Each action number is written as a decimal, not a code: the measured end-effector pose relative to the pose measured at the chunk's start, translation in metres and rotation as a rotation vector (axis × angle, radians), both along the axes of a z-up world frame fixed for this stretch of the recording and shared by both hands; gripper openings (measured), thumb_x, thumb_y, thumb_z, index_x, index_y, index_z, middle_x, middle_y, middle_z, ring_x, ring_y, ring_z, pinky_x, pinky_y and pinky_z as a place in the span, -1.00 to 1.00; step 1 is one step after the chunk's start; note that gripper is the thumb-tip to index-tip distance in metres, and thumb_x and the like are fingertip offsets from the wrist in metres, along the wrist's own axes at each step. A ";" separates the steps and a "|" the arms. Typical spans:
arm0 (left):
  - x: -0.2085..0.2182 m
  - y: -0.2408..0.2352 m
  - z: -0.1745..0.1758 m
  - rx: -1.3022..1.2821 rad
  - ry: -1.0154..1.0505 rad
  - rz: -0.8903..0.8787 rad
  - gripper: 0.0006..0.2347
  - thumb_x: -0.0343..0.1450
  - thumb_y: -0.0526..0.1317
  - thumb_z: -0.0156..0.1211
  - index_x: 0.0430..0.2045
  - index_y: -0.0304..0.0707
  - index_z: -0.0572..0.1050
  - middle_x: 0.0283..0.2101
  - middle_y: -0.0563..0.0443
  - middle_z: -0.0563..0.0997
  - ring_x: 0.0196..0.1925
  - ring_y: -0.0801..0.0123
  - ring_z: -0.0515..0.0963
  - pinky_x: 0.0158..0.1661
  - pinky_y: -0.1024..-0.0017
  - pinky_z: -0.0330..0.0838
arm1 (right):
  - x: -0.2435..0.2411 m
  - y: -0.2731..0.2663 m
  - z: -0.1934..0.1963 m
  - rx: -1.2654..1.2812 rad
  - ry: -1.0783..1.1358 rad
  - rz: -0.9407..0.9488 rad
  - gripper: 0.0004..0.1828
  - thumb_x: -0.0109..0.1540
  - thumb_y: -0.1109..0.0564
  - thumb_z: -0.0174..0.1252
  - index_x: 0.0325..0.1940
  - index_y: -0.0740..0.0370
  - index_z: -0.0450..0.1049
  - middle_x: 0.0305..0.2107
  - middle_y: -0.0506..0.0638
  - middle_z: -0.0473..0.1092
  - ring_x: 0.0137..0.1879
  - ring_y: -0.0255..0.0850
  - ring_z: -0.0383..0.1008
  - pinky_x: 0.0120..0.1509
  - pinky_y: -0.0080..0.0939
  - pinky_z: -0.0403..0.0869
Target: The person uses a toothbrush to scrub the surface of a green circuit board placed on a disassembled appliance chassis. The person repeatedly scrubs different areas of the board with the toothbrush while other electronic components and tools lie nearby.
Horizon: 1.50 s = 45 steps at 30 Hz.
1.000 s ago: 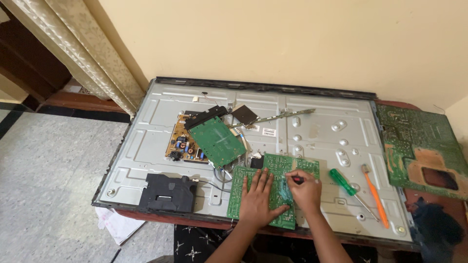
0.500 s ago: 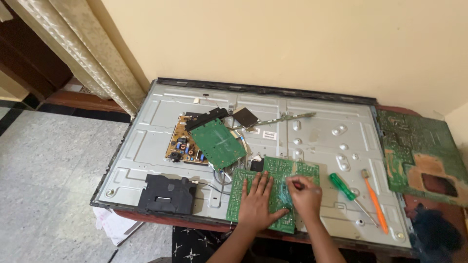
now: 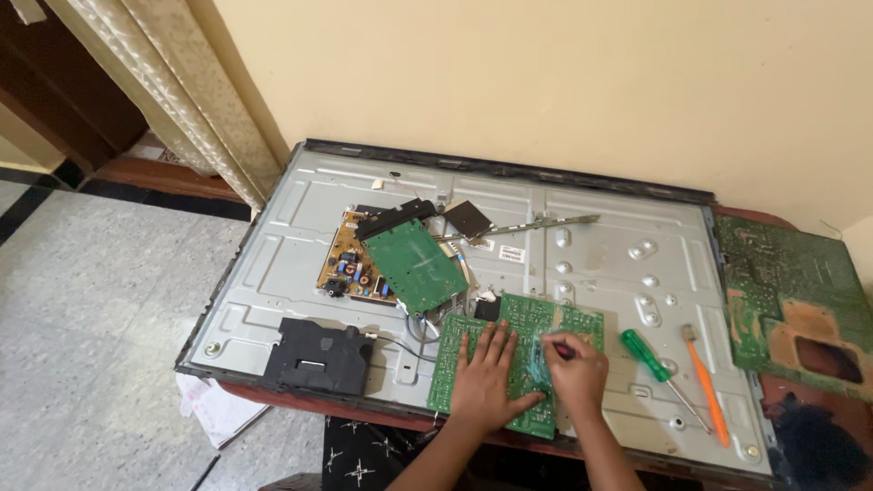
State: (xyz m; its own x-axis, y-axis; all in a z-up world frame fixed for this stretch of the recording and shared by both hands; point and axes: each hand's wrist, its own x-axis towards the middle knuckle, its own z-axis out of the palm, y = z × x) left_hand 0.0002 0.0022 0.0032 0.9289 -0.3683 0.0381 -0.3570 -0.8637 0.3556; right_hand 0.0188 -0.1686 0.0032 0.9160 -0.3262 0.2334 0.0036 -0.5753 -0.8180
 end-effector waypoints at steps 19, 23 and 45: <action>0.001 -0.001 0.002 0.009 -0.027 -0.010 -0.05 0.28 0.44 0.04 0.45 -0.26 0.02 0.55 -0.14 -0.05 0.58 0.12 -0.17 0.42 -0.10 -0.41 | 0.000 0.003 0.005 0.100 0.022 -0.007 -0.94 0.14 0.20 0.38 -0.33 0.21 0.68 -0.46 -0.01 0.62 -0.37 -0.32 0.62 -0.24 -0.33 0.53; 0.002 0.000 0.006 -0.002 -0.012 0.004 -0.05 0.29 0.45 0.04 0.45 -0.27 0.02 0.55 -0.15 -0.05 0.58 0.12 -0.15 0.43 -0.10 -0.41 | 0.013 0.003 0.006 0.081 0.108 -0.027 -0.94 0.15 0.22 0.34 -0.31 0.18 0.70 -0.41 -0.04 0.64 -0.33 -0.34 0.64 -0.20 -0.33 0.54; 0.000 -0.001 0.007 0.012 -0.013 0.000 -0.05 0.29 0.46 -0.01 0.44 -0.25 0.01 0.54 -0.12 -0.05 0.57 0.14 -0.17 0.41 -0.09 -0.42 | -0.004 -0.020 -0.009 0.113 0.015 0.033 -0.92 0.11 0.21 0.39 -0.32 0.21 0.68 -0.39 -0.02 0.62 -0.31 -0.32 0.64 -0.17 -0.35 0.56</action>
State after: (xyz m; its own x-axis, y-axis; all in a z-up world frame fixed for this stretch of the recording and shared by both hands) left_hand 0.0002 0.0011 0.0099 0.9284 -0.3688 0.0457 -0.3615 -0.8679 0.3405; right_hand 0.0144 -0.1885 -0.0054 0.9299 -0.3193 0.1826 0.0079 -0.4788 -0.8779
